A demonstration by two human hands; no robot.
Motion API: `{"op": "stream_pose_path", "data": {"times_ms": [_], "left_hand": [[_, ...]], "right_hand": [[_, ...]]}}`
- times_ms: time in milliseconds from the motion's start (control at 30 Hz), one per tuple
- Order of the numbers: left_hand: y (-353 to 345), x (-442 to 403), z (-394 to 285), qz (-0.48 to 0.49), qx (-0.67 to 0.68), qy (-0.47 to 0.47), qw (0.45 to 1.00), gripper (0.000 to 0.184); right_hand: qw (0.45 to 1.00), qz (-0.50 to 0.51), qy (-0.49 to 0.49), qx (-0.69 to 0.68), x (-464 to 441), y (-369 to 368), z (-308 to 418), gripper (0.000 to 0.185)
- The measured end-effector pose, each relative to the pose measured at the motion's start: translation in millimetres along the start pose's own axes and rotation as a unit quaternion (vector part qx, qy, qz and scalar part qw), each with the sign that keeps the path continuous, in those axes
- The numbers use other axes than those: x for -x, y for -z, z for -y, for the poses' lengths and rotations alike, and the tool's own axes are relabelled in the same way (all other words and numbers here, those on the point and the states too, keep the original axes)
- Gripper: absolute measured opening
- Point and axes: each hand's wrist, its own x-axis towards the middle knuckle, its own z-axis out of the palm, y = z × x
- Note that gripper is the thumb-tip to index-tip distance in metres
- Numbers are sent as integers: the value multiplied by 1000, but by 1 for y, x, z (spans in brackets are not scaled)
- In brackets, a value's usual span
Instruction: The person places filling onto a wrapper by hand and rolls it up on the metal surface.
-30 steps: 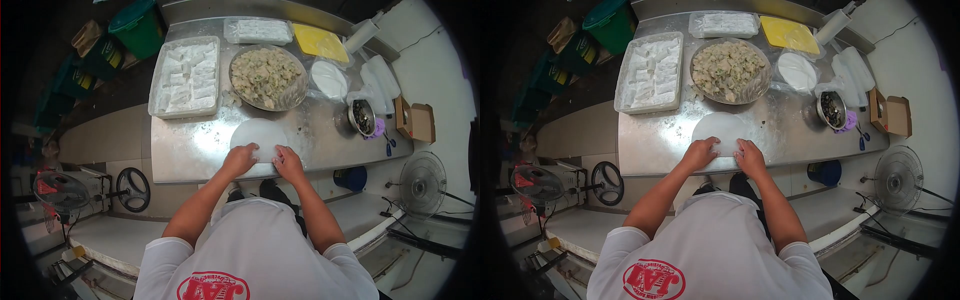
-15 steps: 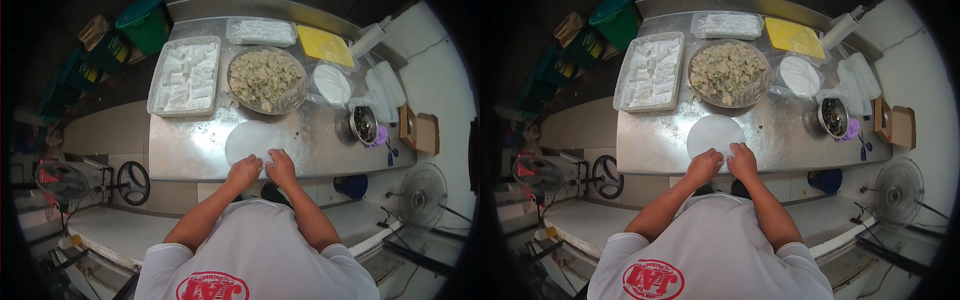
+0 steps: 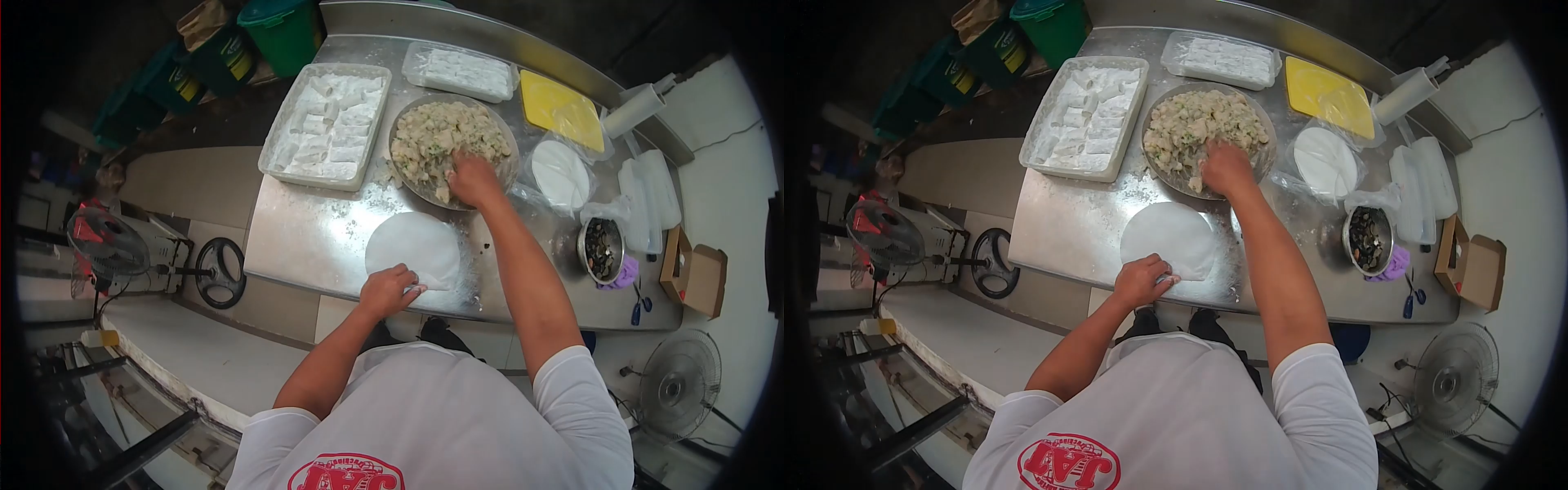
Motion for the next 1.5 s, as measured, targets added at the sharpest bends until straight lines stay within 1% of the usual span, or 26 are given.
{"op": "stream_pose_path", "data": {"times_ms": [33, 67, 133, 167, 233, 267, 333, 467, 533, 767, 867, 933, 967, 1033, 1067, 1133, 1167, 1233, 1267, 1300, 1333, 1367, 1400, 1433, 1467, 1500], "left_hand": [[0, 0, 0, -5, -6, -3, 1000, 25], [-1, 0, 0, -9, -11, -8, 1000, 25], [-2, 0, 0, -8, -6, -9, 1000, 25], [0, 0, 1, -5, -5, -14, 1000, 25], [1, 0, 3, -7, -1, -14, 1000, 25], [1, 0, 3, -6, 6, -15, 1000, 25], [0, 1, 5, -11, 10, -17, 1000, 25], [-1, 0, 5, 0, 18, -13, 1000, 24], [-1, 0, 7, -2, 14, -20, 1000, 23], [-1, 1, 8, -8, 20, -34, 999, 22], [-3, 1, 11, 1, 23, -37, 999, 21], [-1, 1, 10, 6, 20, -36, 999, 20], [0, 1, 10, 13, 15, -33, 999, 22], [0, 0, 10, 7, 26, -28, 999, 23], [-1, 1, 11, 3, 36, -24, 999, 25], [-1, 2, 13, -13, 54, -29, 998, 26], [-1, 2, 15, -29, 68, -41, 996, 28], [-4, 2, 21, -36, 102, -30, 994, 33], [-6, 3, 24, -43, 134, -21, 990, 38], [-2, 3, 24, -40, 135, -21, 990, 38], [5, 2, 22, -8, 161, 25, 987, 45], [12, 1, 20, 22, 187, 70, 980, 53], [15, 0, 20, 24, 186, 70, 980, 53], [17, 0, 21, -4, 208, 40, 977, 61], [20, 0, 22, -32, 229, 11, 973, 70], [20, 0, 26, -30, 228, 11, 973, 70]], "right_hand": [[993, 119, -20, -11, -3, 2, 5, 45], [992, 121, -17, -10, -3, 3, 10, 45], [968, 245, 60, 5, 3, 3, 17, 44], [968, 245, 62, 5, 6, 7, 17, 44], [957, 270, 21, -104, 10, 11, 10, 39], [957, 269, 25, -103, 19, 11, 7, 39], [979, 93, 86, -162, 42, 7, 4, 38], [984, 119, 73, -113, 52, 9, 12, 41], [982, 171, 45, -71, 51, 26, 28, 42], [976, 192, 57, -83, 40, 21, 32, 36], [972, 191, 60, -118, 38, 20, 30, 32], [983, 133, 29, -120, 43, 20, 33, 27], [983, 133, 30, -119, 46, 20, 33, 27], [985, 45, 59, -156, 57, 23, 38, 35], [985, 52, 60, -156, 65, 23, 41, 35], [957, -5, -81, -278, 84, 46, 60, 32], [957, -1, -80, -278, 92, 40, 59, 32], [924, -16, -74, -374, 107, 24, 53, 34], [924, -15, -77, -375, 116, 17, 52, 34], [887, 29, -81, -453, 126, 11, 55, 32], [843, 72, -83, -527, 135, 5, 58, 31], [842, 71, -85, -528, 144, -5, 63, 31], [827, 105, -88, -545, 154, -18, 70, 32], [811, 138, -92, -562, 162, -31, 77, 33], [809, 138, -93, -563, 168, -44, 83, 33], [873, 136, -48, -466, 171, -53, 90, 35]]}}
